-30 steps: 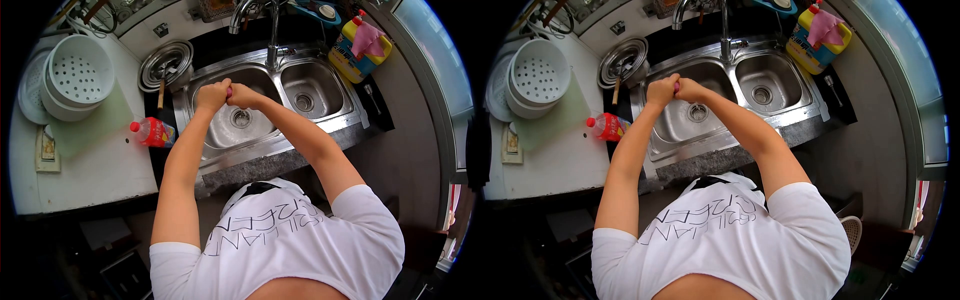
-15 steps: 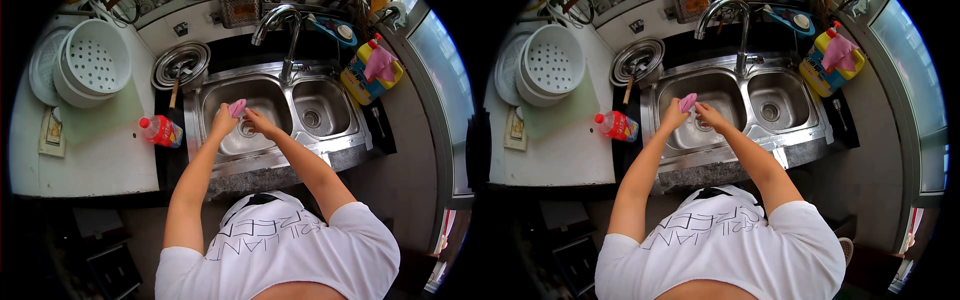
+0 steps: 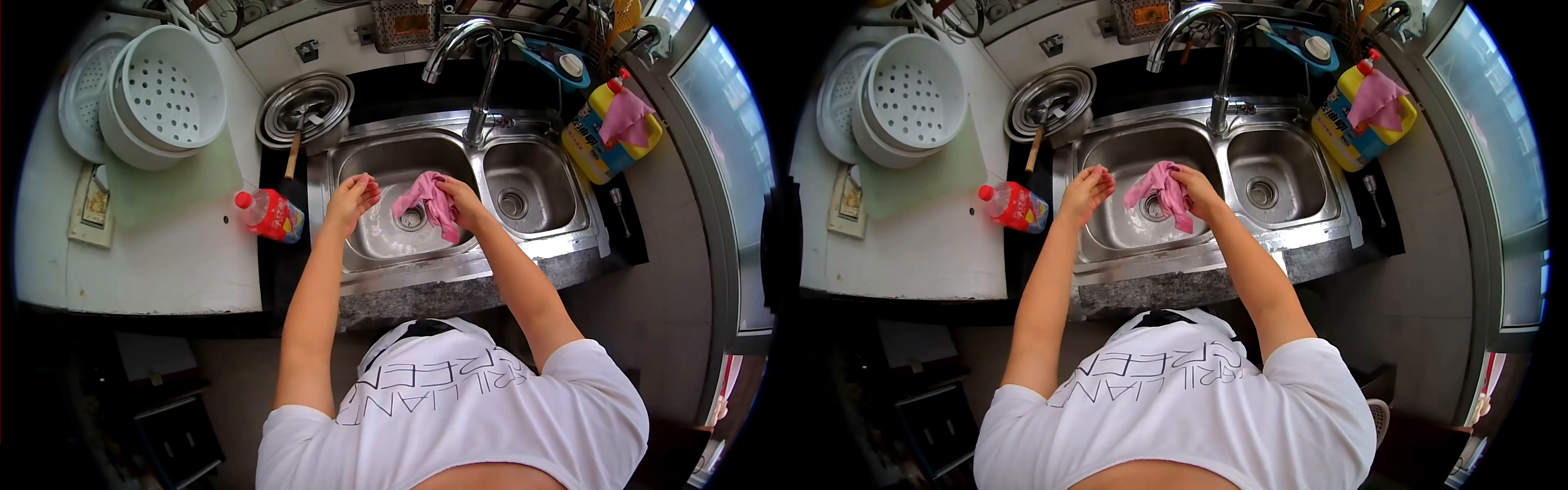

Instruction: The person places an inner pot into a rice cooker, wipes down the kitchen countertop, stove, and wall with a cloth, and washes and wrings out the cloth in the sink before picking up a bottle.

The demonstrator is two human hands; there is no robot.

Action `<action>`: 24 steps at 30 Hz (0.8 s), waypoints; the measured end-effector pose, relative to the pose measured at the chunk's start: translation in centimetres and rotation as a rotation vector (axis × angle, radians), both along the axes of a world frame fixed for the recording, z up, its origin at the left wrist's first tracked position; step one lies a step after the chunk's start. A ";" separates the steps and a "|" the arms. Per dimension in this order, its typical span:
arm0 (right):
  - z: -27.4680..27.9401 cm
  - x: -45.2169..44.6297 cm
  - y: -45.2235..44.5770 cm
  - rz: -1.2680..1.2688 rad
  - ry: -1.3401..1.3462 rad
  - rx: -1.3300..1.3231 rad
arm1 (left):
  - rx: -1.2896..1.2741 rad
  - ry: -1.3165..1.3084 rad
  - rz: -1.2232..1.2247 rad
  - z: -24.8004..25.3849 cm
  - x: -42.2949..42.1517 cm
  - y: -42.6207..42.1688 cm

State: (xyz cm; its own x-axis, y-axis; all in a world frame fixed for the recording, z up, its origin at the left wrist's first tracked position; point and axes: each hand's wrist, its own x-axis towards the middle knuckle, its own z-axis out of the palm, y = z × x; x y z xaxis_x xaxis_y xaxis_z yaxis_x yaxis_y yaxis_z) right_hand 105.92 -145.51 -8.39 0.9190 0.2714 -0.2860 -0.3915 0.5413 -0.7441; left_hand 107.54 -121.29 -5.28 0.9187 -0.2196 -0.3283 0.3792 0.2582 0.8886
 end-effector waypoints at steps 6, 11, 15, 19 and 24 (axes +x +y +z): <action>0.6 0.4 1.6 -0.083 -0.025 -0.422 | 0.328 -0.277 -0.287 1.2 -3.4 -4.2; 2.1 -0.2 0.3 0.097 -0.029 -0.406 | 0.216 -0.144 -0.227 -0.5 -1.4 -3.1; -0.6 0.1 -1.0 0.067 -0.383 -1.165 | 0.116 -0.088 -0.165 0.1 -0.9 -2.9; 3.1 -1.2 2.0 0.089 -0.534 -0.629 | 0.119 -0.171 -0.105 0.1 -0.2 -4.2; 1.8 -1.4 3.1 -0.079 -0.640 -0.777 | 0.048 -0.049 0.048 1.2 -0.4 -4.1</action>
State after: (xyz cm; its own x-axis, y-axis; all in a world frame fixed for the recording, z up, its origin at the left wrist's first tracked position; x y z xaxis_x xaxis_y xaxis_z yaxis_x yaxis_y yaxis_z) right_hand 104.53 -142.40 -6.59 0.9689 0.1516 0.1956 0.2212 -0.1760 -0.9592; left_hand 107.17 -125.38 -4.06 0.9429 -0.1599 -0.2920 0.3234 0.2314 0.9175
